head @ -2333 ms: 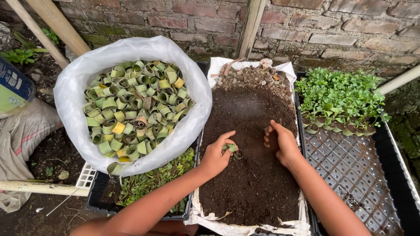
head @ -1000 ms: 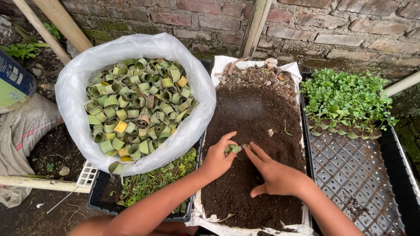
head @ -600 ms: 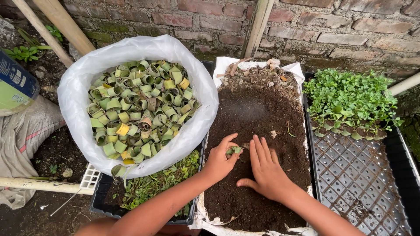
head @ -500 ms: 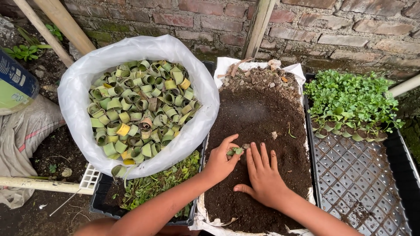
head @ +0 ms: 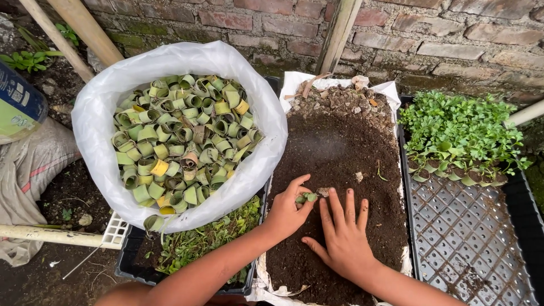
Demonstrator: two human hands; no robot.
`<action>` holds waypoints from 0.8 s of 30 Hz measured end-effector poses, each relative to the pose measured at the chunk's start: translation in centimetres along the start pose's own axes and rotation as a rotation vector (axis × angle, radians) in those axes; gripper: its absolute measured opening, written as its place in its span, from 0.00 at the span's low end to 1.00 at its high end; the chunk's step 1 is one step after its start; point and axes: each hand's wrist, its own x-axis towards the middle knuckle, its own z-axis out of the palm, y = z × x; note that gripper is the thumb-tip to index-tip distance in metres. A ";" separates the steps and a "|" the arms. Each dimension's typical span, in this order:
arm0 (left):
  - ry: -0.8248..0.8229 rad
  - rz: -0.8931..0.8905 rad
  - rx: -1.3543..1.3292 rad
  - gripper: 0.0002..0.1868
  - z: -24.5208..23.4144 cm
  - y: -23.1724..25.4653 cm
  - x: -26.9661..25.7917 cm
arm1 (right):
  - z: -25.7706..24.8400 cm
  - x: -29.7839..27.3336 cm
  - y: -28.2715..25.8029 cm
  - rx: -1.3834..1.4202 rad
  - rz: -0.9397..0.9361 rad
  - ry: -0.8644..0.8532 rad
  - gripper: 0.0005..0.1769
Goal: The person is picking up small seedlings and planting them into a tray filled with soil.
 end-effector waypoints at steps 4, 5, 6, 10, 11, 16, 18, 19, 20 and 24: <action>0.008 0.012 -0.005 0.30 0.0 0.2 0.0 | 0.1 0.1 0.1 -0.069 -0.032 -0.046 0.54; -0.004 0.005 -0.012 0.30 0.0 0.4 -0.1 | 0.0 0.1 0.3 -0.034 -0.020 -0.055 0.52; -0.013 -0.001 -0.017 0.30 -0.2 0.7 -0.1 | 0.0 0.3 0.4 0.003 -0.009 -0.061 0.51; 0.022 0.028 0.006 0.27 -0.2 0.6 -0.1 | -0.3 0.2 0.6 0.112 0.021 -0.012 0.44; 0.010 0.020 -0.003 0.27 -0.3 0.7 -0.1 | -0.1 0.3 0.6 0.091 0.013 -0.022 0.43; -0.017 0.034 -0.047 0.27 -0.4 1.0 -0.2 | -0.1 0.5 0.8 0.030 -0.003 -0.059 0.41; -0.026 0.007 -0.070 0.27 -0.5 1.1 -0.2 | 0.2 0.5 0.9 0.109 0.051 -0.039 0.36; -0.026 0.007 -0.070 0.27 -0.4 1.0 -0.2 | 0.1 0.6 1.0 0.109 0.051 -0.038 0.36; -0.017 0.018 -0.061 0.27 -0.4 0.8 -0.2 | 0.1 0.7 1.0 0.096 0.063 -0.030 0.34; 0.007 0.035 -0.055 0.27 -0.2 0.6 -0.1 | 0.2 0.7 0.9 0.035 0.038 -0.061 0.32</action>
